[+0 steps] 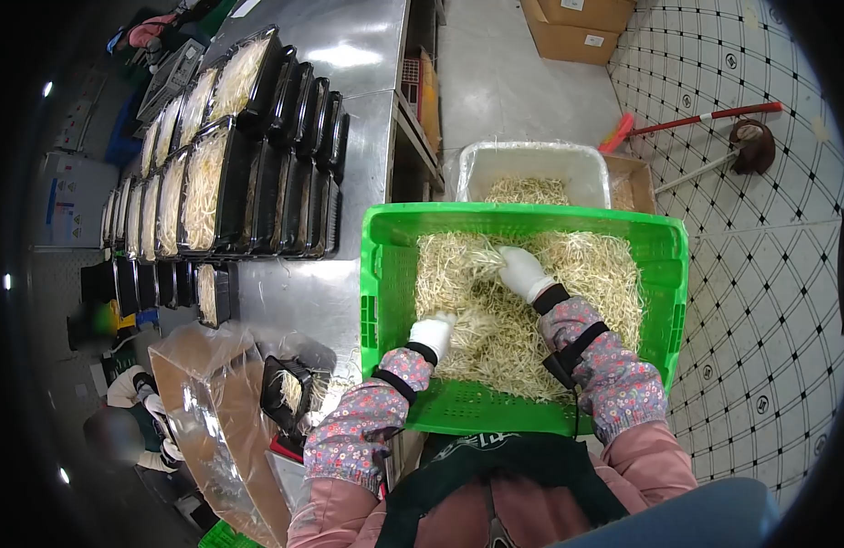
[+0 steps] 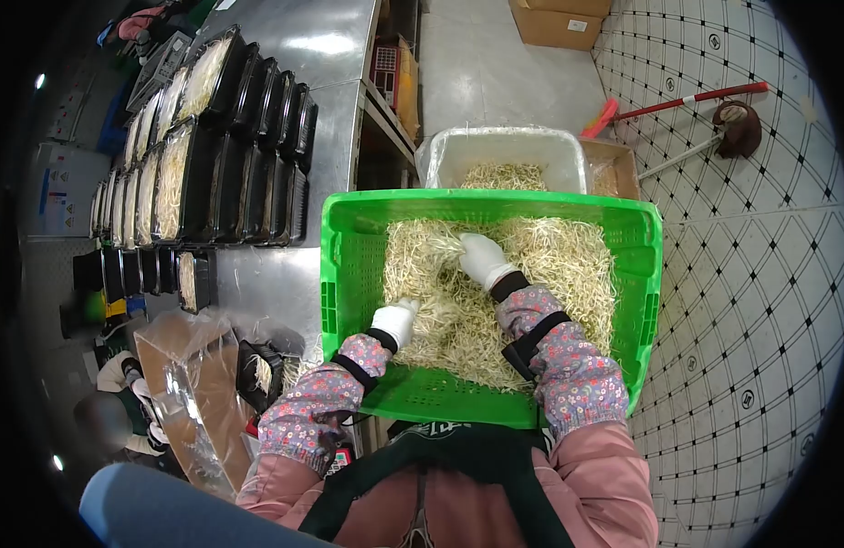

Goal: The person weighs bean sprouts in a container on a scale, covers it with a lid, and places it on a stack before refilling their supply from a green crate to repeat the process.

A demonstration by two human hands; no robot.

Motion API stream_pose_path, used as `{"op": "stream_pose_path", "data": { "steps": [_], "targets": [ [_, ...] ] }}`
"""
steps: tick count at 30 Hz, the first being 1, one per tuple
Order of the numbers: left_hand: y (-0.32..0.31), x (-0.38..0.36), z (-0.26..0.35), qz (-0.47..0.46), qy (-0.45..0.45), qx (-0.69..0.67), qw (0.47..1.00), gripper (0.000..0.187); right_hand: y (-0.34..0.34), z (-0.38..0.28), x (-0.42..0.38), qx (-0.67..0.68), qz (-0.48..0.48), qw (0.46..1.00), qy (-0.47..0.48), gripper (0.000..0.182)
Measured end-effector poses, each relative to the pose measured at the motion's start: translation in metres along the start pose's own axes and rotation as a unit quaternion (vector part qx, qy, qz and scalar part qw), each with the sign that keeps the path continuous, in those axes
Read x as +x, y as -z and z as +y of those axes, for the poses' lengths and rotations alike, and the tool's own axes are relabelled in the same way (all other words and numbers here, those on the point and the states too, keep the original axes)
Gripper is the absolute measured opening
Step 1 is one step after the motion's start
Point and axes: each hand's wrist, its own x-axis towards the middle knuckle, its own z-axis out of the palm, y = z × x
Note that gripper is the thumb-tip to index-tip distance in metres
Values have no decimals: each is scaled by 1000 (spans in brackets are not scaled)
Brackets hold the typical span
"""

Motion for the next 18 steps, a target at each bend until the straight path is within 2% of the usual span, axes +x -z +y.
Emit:
{"op": "stream_pose_path", "data": {
  "steps": [1,2,3,4,5,6,7,8,9,10,12,13,14,16,18],
  "targets": [
    [15,-3,13,-38,18,3,999,52,-5,-4,1,-1,-1,1000,1,31],
    [13,-5,17,-36,21,3,999,52,-14,-11,1,-12,-46,999,9,39],
    [11,-9,20,60,-11,41,997,58,-24,-17,-2,-22,-91,995,16,48],
    [12,-12,22,156,-42,79,984,65,-25,-26,-14,-88,-130,987,21,66],
    [13,-14,23,143,-12,89,986,73,-33,-25,-17,-136,-131,982,26,68],
    [14,-17,19,144,-7,86,986,73,-37,-24,-19,-184,-134,973,32,70],
    [18,-23,13,107,-9,-6,994,69,-35,-23,-16,-186,-139,972,37,70],
    [33,-34,12,69,-11,-98,993,66,-29,-24,-10,-150,-128,980,21,78],
    [48,-50,15,70,11,-173,982,58,-26,-27,-5,-114,-115,987,4,86],
    [59,-69,18,144,-7,-224,964,48,-26,-35,-2,-115,-119,986,11,86],
    [81,-102,18,252,-48,-326,910,41,-28,-52,2,-95,-172,977,-76,101],
    [92,-123,16,263,-16,-398,879,37,-53,-48,-6,-115,-123,985,-25,111],
    [99,-146,13,274,16,-467,840,34,-67,-55,-23,-118,-130,984,-17,111],
    [99,-191,-2,363,62,-506,779,31,-92,-68,-56,-207,-67,969,119,117],
    [77,-229,-26,476,126,-520,698,31,-113,-69,-81,-214,-132,953,170,123]
  ]
}}
